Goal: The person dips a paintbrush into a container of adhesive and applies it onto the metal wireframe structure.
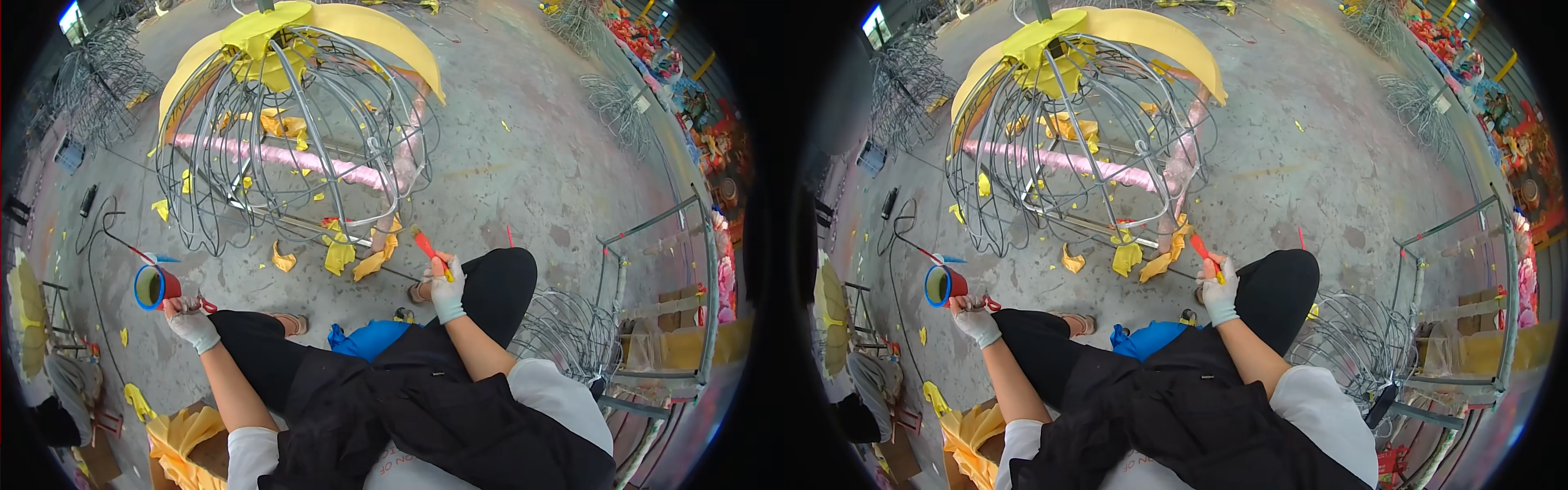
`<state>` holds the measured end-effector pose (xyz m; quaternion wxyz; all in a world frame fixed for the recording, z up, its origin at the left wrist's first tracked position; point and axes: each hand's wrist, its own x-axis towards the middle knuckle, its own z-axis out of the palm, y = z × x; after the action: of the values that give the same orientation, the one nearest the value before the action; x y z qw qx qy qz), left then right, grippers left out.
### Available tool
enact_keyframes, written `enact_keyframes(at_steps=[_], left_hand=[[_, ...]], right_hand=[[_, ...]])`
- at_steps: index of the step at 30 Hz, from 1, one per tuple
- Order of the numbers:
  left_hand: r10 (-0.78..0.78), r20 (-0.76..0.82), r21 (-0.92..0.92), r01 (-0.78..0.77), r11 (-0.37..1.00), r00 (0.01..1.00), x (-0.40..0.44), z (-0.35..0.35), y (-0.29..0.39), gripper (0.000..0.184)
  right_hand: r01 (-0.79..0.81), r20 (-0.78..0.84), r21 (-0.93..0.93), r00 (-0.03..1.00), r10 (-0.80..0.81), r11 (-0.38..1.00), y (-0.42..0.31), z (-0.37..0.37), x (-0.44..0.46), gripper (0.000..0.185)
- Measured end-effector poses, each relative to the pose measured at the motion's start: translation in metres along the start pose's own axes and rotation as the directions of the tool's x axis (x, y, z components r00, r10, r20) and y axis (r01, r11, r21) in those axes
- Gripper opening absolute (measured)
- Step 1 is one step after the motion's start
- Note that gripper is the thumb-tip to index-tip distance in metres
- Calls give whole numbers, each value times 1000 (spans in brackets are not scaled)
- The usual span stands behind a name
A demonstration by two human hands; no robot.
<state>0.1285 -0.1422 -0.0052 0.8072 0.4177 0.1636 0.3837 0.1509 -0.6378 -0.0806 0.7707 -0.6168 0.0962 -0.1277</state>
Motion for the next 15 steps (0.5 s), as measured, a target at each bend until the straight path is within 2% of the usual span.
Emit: enact_keyframes(at_steps=[1, 2, 4, 5, 7, 13, 15], left_hand=[[-4, -2, -10, 4, 1000, 1000, -1, 4, 0, 37], [-11, -4, -19, 11, 1000, 1000, -3, 6, 0, 37], [-3, 8, -13, 3, 1000, 1000, -4, 3, -1, 37], [8, 23, -10, -8, 1000, 1000, -1, 2, -2, 37], [25, 45, -4, -25, 1000, 999, 1, -3, -4, 38], [-8, 113, -11, 9, 1000, 994, 4, -8, -6, 38], [-15, 101, -13, 16, 1000, 995, 3, -8, -6, 38]], right_hand=[[-167, 26, 333, 985, 168, 928, 4, 2, 2, 20], [-310, 104, 618, 943, 316, 723, 9, 4, 3, 20], [-395, 170, 831, 850, 499, 390, 22, 25, 7, 26], [-398, 176, 832, 850, 497, 387, 25, 35, 2, 26], [-479, 371, 867, 803, 467, 135, 28, 49, -13, 24], [-413, 201, 871, 795, 573, 267, -6, 75, -25, 24], [-492, 267, 708, 850, 454, 506, -19, 68, -39, 24]])
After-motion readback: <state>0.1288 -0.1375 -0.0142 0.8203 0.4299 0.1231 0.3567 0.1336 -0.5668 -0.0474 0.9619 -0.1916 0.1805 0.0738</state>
